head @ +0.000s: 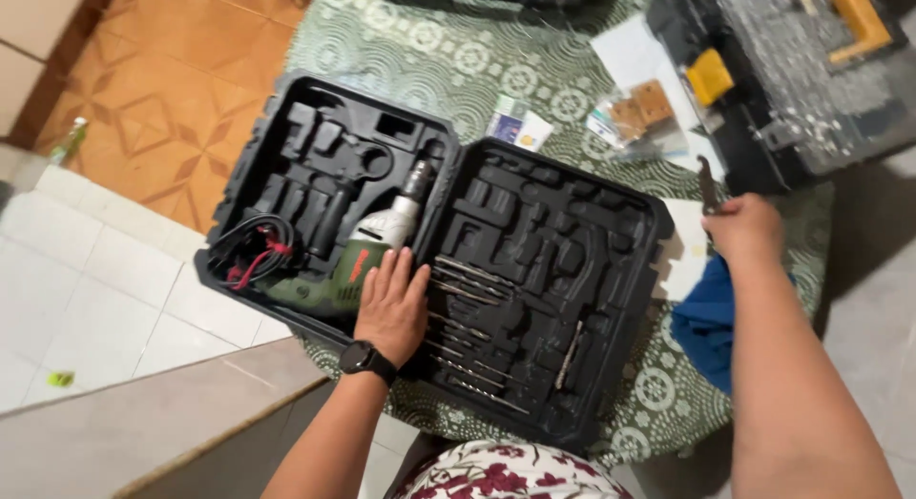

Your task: Organizing various drill bits back into their respective slots within a drill case and then closing the case.

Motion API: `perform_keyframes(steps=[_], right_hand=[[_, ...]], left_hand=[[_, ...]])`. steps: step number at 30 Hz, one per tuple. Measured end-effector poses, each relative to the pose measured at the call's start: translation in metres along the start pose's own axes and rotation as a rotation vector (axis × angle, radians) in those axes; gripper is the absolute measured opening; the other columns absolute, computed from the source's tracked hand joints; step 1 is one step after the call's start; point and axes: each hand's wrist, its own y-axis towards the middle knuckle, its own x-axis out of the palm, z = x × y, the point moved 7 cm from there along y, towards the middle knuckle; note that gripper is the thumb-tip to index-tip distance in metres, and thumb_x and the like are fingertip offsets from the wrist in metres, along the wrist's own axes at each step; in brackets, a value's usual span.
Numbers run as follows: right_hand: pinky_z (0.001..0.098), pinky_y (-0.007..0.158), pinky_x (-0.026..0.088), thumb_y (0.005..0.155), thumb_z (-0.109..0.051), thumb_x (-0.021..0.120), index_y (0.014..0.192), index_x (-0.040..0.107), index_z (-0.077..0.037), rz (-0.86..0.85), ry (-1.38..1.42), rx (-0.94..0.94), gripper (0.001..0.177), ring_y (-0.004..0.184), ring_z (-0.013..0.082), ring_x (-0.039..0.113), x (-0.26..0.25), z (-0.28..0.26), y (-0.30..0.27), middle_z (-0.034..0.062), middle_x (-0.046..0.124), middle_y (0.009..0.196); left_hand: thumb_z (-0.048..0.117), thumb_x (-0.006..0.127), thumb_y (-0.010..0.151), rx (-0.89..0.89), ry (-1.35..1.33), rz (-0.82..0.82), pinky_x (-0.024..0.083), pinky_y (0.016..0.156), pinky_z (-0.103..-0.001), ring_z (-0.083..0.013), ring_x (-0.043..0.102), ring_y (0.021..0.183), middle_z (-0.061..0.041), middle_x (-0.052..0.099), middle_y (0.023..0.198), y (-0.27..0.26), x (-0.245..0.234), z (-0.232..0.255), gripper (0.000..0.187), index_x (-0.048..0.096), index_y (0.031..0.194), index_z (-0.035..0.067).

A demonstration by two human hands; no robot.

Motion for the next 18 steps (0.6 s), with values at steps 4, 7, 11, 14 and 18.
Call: perform_keyframes(steps=[4, 7, 11, 14, 18], right_hand=[[0.0484, 0.085, 0.055, 0.068, -0.028, 0.094, 0.113, 0.075, -0.004, 0.071, -0.039, -0.132, 0.055, 0.098, 0.0382, 0.070, -0.007, -0.002, -0.004, 0.0232, 0.073, 0.109], [0.0513, 0.088, 0.054, 0.080, -0.024, 0.087, 0.120, 0.074, -0.002, 0.149, -0.081, -0.279, 0.048, 0.102, 0.0410, 0.069, -0.017, -0.021, -0.025, 0.0223, 0.075, 0.112], [0.0442, 0.098, 0.054, 0.093, -0.027, 0.082, 0.120, 0.070, -0.001, 0.147, 0.199, -0.337, 0.039, 0.107, 0.0322, 0.069, -0.029, -0.057, -0.084, 0.0175, 0.073, 0.117], [0.0401, 0.097, 0.053, 0.093, -0.028, 0.085, 0.129, 0.066, 0.003, 0.090, 0.342, -0.312, 0.051, 0.109, 0.0286, 0.068, -0.007, -0.051, -0.115, 0.0189, 0.071, 0.120], [0.0360, 0.092, 0.053, 0.092, -0.021, 0.088, 0.140, 0.055, 0.009, 0.054, 0.411, -0.244, 0.066, 0.112, 0.0254, 0.066, 0.023, -0.033, -0.152, 0.0225, 0.069, 0.128]], left_hand=[[0.016, 0.065, 0.086, 0.013, -0.042, 0.050, 0.030, 0.116, -0.054, -0.0393, 0.038, 0.146, -0.020, 0.045, 0.154, -0.002, -0.008, 0.000, 0.054, 0.058, 0.138, 0.010], [0.014, 0.070, 0.083, -0.022, -0.222, 0.094, 0.032, 0.115, -0.056, -0.0419, 0.041, 0.143, -0.021, 0.047, 0.152, -0.002, -0.018, -0.010, 0.058, 0.057, 0.139, 0.007], [0.011, 0.070, 0.089, -0.172, -0.322, 0.411, 0.033, 0.123, -0.054, -0.0452, 0.041, 0.146, -0.025, 0.047, 0.154, -0.012, -0.049, -0.060, 0.058, 0.053, 0.144, 0.004], [0.013, 0.072, 0.090, -0.373, -0.228, 0.541, 0.030, 0.124, -0.056, -0.0471, 0.039, 0.148, -0.027, 0.047, 0.155, -0.031, -0.047, -0.121, 0.060, 0.051, 0.145, 0.001], [0.015, 0.076, 0.087, -0.815, -0.151, 0.659, 0.027, 0.119, -0.054, -0.0509, 0.037, 0.142, -0.035, 0.042, 0.152, -0.078, -0.009, -0.208, 0.068, 0.048, 0.146, -0.005]])
